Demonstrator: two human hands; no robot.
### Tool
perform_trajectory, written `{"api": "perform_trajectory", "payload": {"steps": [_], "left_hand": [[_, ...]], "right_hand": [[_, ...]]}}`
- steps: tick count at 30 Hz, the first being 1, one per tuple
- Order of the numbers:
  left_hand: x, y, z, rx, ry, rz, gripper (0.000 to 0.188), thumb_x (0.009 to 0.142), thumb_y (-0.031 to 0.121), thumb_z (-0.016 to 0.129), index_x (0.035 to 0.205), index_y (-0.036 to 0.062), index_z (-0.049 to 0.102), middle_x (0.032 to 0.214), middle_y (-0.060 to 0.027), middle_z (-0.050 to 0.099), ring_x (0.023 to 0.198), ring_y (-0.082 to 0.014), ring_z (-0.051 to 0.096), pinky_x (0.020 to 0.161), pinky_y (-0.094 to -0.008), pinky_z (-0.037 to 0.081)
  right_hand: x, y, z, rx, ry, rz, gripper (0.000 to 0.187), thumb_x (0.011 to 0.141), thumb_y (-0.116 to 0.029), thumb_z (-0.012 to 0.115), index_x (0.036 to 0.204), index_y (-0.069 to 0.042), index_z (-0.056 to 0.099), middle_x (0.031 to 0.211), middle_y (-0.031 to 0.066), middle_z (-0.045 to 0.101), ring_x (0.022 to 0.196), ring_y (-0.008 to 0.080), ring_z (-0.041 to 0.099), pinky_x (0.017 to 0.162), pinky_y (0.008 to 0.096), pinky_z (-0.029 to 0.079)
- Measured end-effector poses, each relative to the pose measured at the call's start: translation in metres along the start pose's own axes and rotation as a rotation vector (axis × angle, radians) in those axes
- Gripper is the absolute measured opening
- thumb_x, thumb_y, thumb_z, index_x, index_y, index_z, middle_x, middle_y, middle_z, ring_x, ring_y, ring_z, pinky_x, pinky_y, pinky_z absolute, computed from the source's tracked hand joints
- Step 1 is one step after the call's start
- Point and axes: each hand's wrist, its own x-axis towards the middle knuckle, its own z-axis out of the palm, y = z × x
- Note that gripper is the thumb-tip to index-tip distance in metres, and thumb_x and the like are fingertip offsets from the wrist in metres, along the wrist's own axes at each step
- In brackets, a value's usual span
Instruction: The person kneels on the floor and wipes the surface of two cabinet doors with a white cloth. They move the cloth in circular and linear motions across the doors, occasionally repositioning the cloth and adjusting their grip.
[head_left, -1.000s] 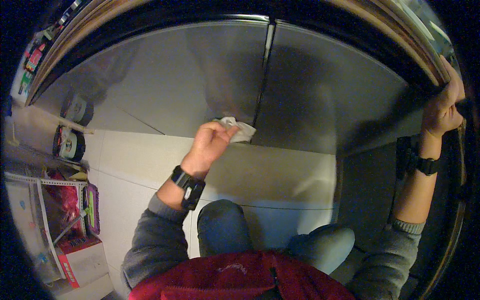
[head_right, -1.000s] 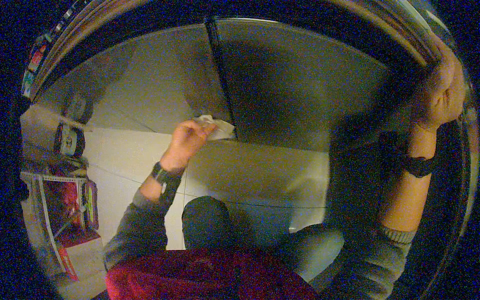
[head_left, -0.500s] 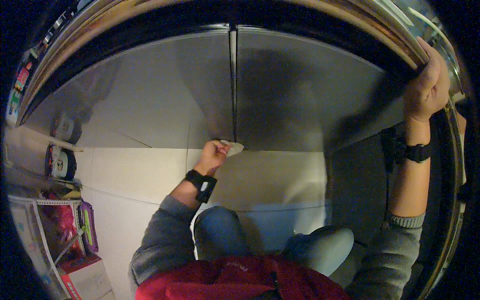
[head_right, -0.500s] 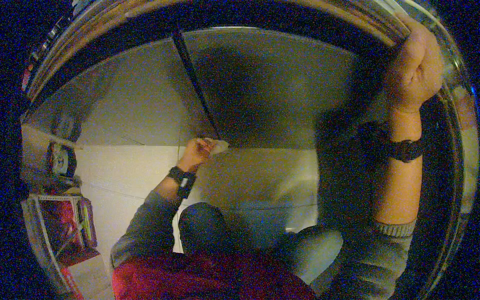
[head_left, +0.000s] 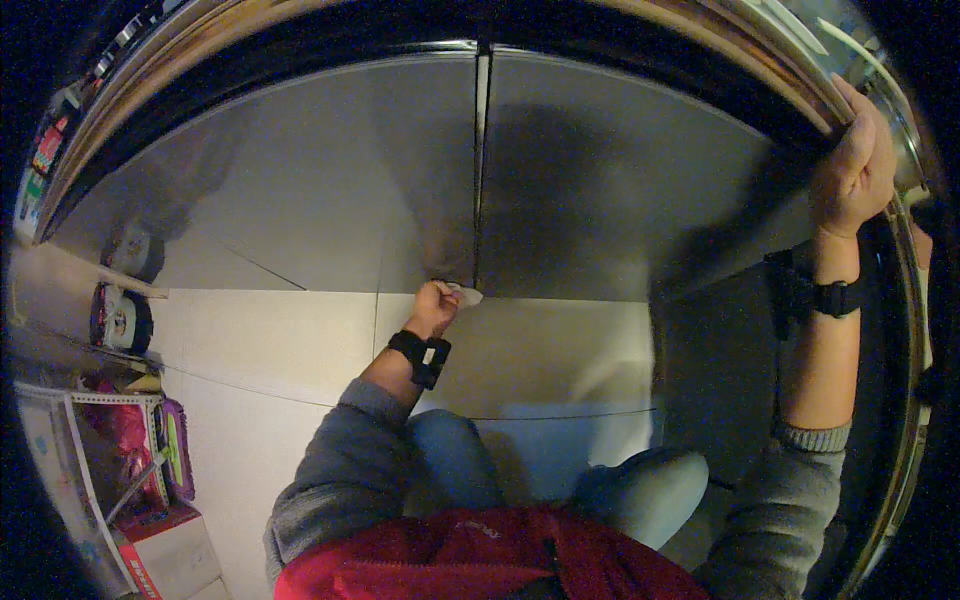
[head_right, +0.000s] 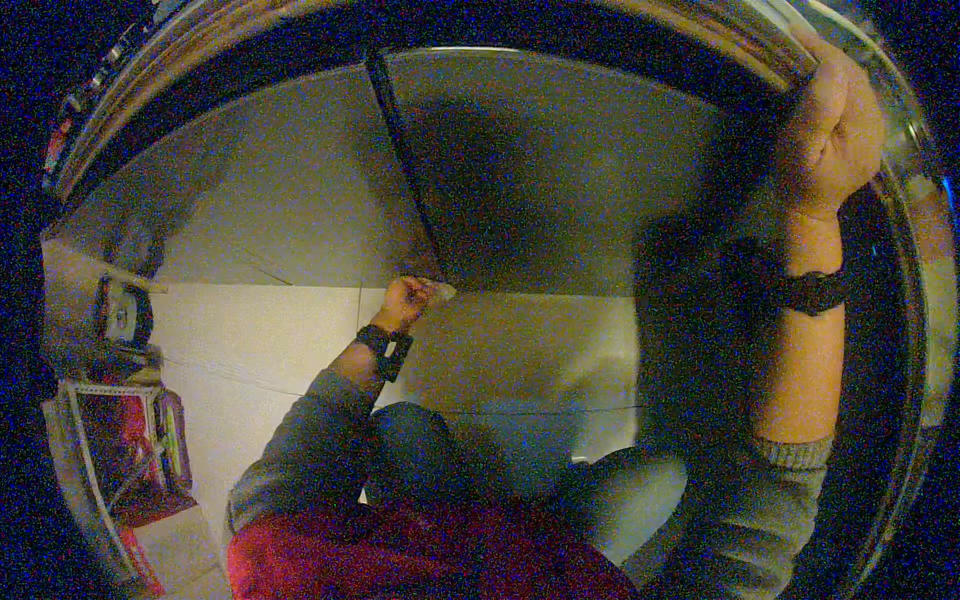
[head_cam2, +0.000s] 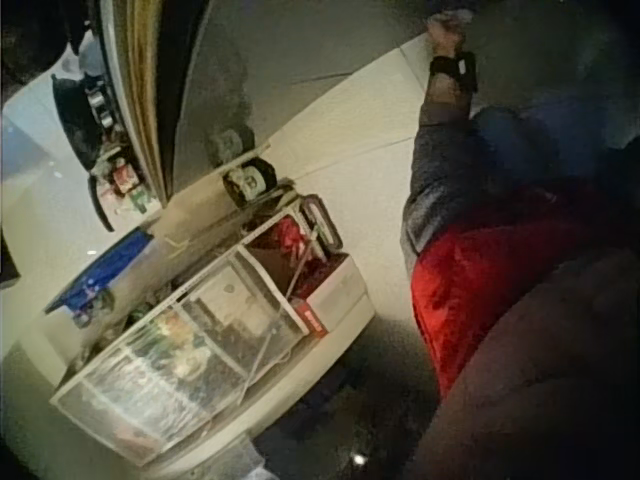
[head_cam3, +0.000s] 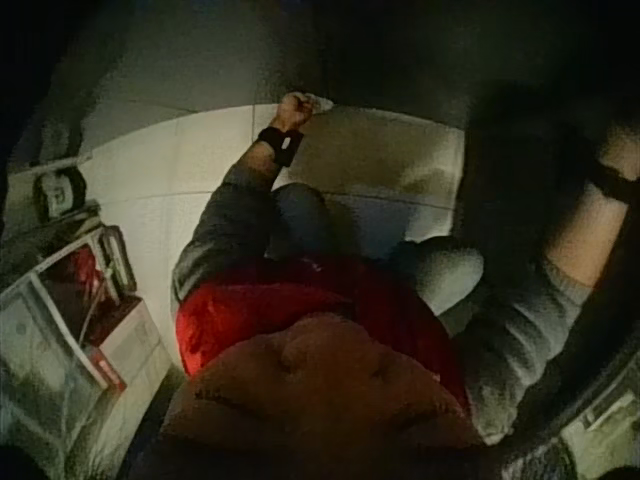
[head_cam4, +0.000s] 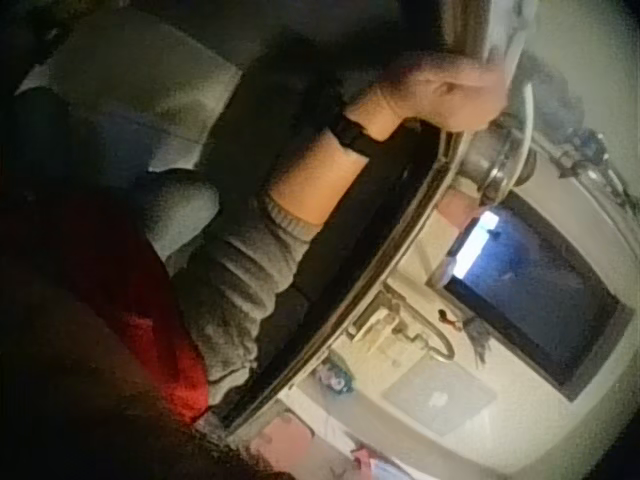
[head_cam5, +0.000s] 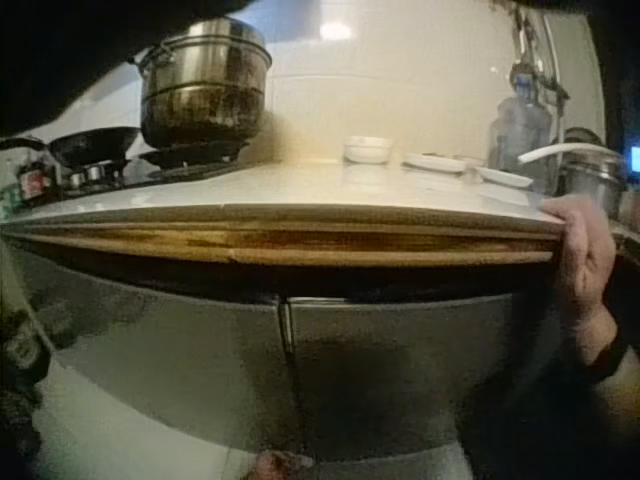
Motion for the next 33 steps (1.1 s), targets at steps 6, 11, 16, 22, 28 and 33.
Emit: {"api": "perform_trajectory", "payload": {"steps": [6,11,16,22,28,33], "left_hand": [[-0.050,0.037,0.007,0.364,-0.169,0.506,0.017,0.082,-0.001,0.055,0.066,0.0025,0.048,0.076,-0.0048,0.053,0.073,-0.0168,0.053,0.068,-0.0269,0.050],[-0.029,0.026,-0.010,-0.200,-0.243,0.082,0.014,0.082,-0.002,0.056,0.072,0.0048,0.049,0.077,-0.0104,0.058,0.073,-0.0185,0.058,0.061,-0.0284,0.050],[-0.020,0.027,0.011,0.202,0.065,-0.132,0.014,0.074,-0.002,0.048,0.064,0.0060,0.042,0.065,-0.0074,0.045,0.057,-0.0204,0.047,0.053,-0.0246,0.045],[-0.066,0.040,0.025,0.055,-0.265,0.382,0.015,0.086,-0.004,0.054,0.075,0.0051,0.050,0.083,-0.0113,0.061,0.081,-0.0223,0.061,0.080,-0.0335,0.050],[-0.042,0.049,0.012,-0.241,-0.076,0.016,0.011,0.067,-0.009,0.045,0.069,0.0020,0.046,0.078,-0.0106,0.048,0.075,-0.0250,0.051,0.084,-0.0387,0.047],[-0.066,0.060,0.030,0.363,-0.141,0.307,0.006,0.082,0.001,0.054,0.076,0.0007,0.052,0.080,-0.0096,0.058,0.068,-0.0162,0.055,0.062,-0.0264,0.046]], "right_hand": [[-0.009,-0.001,-0.005,0.047,0.043,0.050,0.044,0.098,-0.024,0.032,0.099,0.004,0.066,0.099,0.0138,0.067,0.091,0.0237,0.062,0.086,0.0305,0.045],[-0.016,-0.002,-0.005,0.069,0.063,0.047,0.045,0.098,-0.025,0.032,0.100,0.004,0.066,0.101,0.0140,0.066,0.091,0.0235,0.062,0.086,0.0303,0.044],[-0.018,0.001,-0.008,0.028,0.034,0.006,0.044,0.098,-0.026,0.032,0.100,0.003,0.066,0.101,0.0131,0.066,0.093,0.0232,0.061,0.087,0.0309,0.044],[-0.021,-0.001,-0.005,0.080,0.074,0.107,0.042,0.098,-0.024,0.033,0.100,0.003,0.066,0.101,0.0130,0.067,0.093,0.0216,0.061,0.086,0.0301,0.045],[-0.001,-0.006,-0.004,0.045,0.045,0.011,0.043,0.097,-0.026,0.034,0.100,0.002,0.066,0.101,0.0130,0.067,0.091,0.0224,0.062,0.084,0.0295,0.045],[0.001,-0.002,-0.009,-0.020,0.047,0.021,0.044,0.098,-0.025,0.033,0.100,0.003,0.066,0.102,0.0135,0.066,0.093,0.0229,0.061,0.085,0.0292,0.045]]}}
